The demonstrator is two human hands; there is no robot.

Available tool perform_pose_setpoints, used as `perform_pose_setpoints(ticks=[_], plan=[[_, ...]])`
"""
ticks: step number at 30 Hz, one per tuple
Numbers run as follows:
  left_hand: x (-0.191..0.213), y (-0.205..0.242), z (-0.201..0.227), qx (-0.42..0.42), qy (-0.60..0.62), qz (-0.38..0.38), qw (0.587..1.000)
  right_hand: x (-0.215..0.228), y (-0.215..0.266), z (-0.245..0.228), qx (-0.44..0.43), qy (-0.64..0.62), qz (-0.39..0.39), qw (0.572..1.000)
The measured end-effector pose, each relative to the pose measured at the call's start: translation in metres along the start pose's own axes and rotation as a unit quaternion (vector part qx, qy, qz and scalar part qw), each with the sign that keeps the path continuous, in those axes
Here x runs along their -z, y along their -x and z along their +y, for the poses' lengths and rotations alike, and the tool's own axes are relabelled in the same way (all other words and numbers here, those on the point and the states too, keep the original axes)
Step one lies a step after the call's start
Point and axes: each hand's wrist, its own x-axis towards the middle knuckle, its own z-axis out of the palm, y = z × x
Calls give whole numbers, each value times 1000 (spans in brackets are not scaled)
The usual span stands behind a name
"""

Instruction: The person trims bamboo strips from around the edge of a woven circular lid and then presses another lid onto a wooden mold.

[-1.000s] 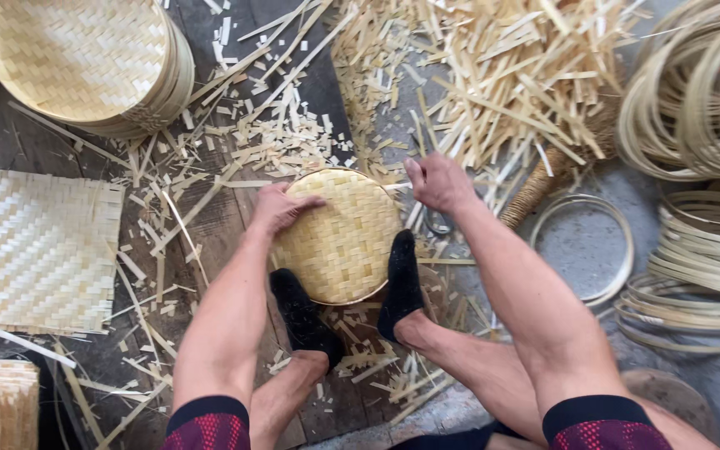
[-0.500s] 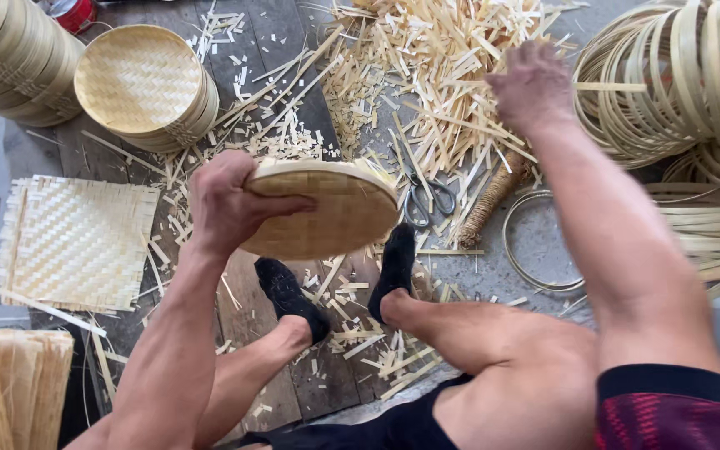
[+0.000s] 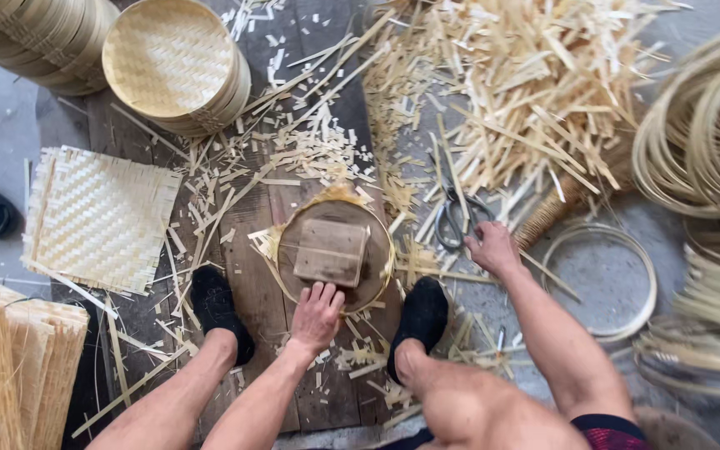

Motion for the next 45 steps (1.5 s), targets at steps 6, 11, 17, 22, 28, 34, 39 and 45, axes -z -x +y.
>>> perform_pose_setpoints(ticks=[6,11,17,22,28,34,39,45], plan=[[16,-54,-19,243,59,63,966,-62,-49,16,-53,32,31,998],[23,-116,-14,386,74,-60,917,-67,-65,19,-127,-12,-77,989],[53,-109,-6,266,71,138,951,-55,-30,31,-115,-154,-114,975],[-3,-137,-27,305,67,60,948,-9,13,-21,-160,-94,-134,973],[-13,-126,-21,322,72,65,942,-6,35,-72,6,-42,-58,997],[-13,-130,7,381,76,51,920,-35,-1,-106,129,174,45,975],[-15,-127,4,368,74,46,926,-53,-20,-75,71,179,-71,979],[-17,-124,-2,301,71,30,951,-31,-41,-90,294,219,222,903]])
